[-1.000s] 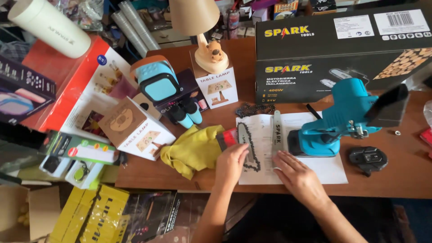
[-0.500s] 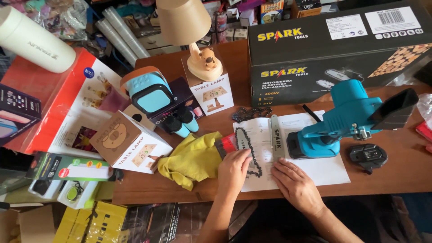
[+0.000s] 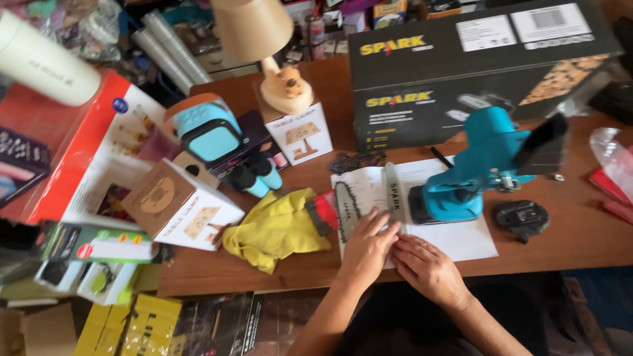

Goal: Assembling a mini electric chainsaw by attaching the guide bar and chain and tightening the cover nut with a socket wrench

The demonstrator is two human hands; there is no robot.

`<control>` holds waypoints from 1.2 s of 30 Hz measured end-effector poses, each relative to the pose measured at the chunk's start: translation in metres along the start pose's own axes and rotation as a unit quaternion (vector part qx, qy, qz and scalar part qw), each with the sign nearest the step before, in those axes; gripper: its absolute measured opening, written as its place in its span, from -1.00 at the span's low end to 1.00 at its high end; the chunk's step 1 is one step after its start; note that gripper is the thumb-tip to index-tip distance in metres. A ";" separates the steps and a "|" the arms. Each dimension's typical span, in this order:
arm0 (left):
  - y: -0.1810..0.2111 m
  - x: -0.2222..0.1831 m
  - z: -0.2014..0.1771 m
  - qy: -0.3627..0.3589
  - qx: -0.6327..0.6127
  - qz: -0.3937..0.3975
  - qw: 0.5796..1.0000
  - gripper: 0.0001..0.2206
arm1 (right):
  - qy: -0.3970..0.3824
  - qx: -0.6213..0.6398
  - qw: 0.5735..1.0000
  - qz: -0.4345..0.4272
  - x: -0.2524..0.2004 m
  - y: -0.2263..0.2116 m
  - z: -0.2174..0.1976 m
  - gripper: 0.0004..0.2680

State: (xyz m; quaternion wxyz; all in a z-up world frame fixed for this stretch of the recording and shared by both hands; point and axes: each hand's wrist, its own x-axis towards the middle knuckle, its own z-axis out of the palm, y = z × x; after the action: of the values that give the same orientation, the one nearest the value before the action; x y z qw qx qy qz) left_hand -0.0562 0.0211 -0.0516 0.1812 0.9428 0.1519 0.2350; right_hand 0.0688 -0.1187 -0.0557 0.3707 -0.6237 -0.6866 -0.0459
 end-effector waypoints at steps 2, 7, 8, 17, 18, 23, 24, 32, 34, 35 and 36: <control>0.006 0.004 -0.010 0.012 -0.007 0.008 1.000 -0.76 | 0.015 0.003 1.000 -0.005 0.003 -0.001 -0.016 -0.87; 0.009 0.001 -0.004 0.009 -0.013 0.011 1.000 -0.69 | 0.087 -0.075 0.993 -0.020 -0.014 0.018 -0.063 -0.81; 0.009 0.001 -0.002 0.014 -0.013 0.007 1.000 -0.65 | 0.129 -0.123 0.984 -0.010 -0.011 0.023 -0.081 -0.83; 0.014 0.002 0.012 0.000 0.011 -0.033 0.999 -0.59 | 0.099 -0.201 0.943 0.247 -0.077 0.099 -0.114 -0.61; 0.013 0.001 0.013 -0.006 0.014 -0.043 0.999 -0.58 | 0.091 -0.200 0.943 0.250 -0.083 0.105 -0.109 -0.68; 0.021 0.008 0.008 -0.005 0.022 -0.052 0.998 -0.63 | 0.122 -0.185 0.939 0.263 -0.089 0.132 -0.118 -0.73; 0.021 0.009 0.008 -0.010 0.025 -0.056 0.998 -0.66 | 0.123 -0.195 0.933 0.276 -0.090 0.138 -0.120 -0.73; -0.004 0.002 0.003 0.059 0.047 -0.084 0.994 -0.82 | 0.153 -0.182 0.944 0.229 -0.092 0.132 -0.127 -0.76; -0.023 -0.008 0.003 0.088 0.061 -0.101 0.989 -0.80 | 0.161 -0.177 0.948 0.212 -0.094 0.131 -0.125 -0.76; -0.030 -0.011 -0.003 0.089 0.069 -0.125 0.986 -0.79 | 0.156 -0.192 0.946 0.210 -0.094 0.130 -0.124 -0.72; -0.037 -0.011 -0.007 0.091 0.076 -0.146 0.982 -0.78 | 0.153 -0.210 0.943 0.208 -0.095 0.130 -0.125 -0.67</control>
State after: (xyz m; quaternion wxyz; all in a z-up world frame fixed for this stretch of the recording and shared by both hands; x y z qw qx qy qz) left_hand -0.0764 0.0515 -0.0648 0.1272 0.8961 0.3214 0.2786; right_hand 0.2362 -0.2343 -0.0713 0.3333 -0.8015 -0.4516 -0.2062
